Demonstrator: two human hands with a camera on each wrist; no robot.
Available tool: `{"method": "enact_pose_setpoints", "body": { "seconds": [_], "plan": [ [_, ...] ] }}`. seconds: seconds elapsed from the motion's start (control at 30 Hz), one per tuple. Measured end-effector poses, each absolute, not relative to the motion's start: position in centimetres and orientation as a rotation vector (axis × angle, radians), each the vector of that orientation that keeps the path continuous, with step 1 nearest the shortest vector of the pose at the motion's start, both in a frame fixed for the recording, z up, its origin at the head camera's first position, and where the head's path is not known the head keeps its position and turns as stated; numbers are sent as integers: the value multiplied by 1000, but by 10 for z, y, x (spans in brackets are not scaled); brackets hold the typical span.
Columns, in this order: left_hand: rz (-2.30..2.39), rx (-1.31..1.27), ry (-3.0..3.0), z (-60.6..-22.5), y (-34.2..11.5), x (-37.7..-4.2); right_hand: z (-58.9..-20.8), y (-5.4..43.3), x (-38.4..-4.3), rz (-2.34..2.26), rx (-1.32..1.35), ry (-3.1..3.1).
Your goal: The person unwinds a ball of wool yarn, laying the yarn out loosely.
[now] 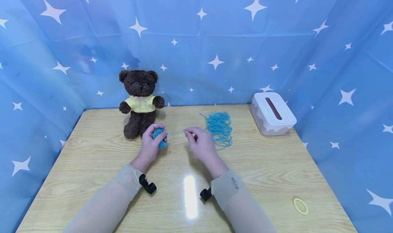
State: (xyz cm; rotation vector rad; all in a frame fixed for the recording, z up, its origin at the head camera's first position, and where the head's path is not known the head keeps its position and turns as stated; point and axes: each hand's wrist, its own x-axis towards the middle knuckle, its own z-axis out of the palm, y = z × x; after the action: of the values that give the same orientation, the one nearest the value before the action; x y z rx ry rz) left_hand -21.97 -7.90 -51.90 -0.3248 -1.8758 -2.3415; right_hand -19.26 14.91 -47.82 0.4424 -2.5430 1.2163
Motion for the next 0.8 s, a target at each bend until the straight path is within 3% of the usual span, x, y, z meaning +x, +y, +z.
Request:
{"method": "enact_pose_setpoints", "body": {
  "seconds": [0.3, 0.8],
  "plan": [
    [-2356, -341, -1877, -522, -81, -221, -465, 207, -190, 1252, 199, -2355],
    [-2286, -280, -1853, -520, -81, -219, -486, 295, -181, 1015, -276, -2455]
  ]
}}
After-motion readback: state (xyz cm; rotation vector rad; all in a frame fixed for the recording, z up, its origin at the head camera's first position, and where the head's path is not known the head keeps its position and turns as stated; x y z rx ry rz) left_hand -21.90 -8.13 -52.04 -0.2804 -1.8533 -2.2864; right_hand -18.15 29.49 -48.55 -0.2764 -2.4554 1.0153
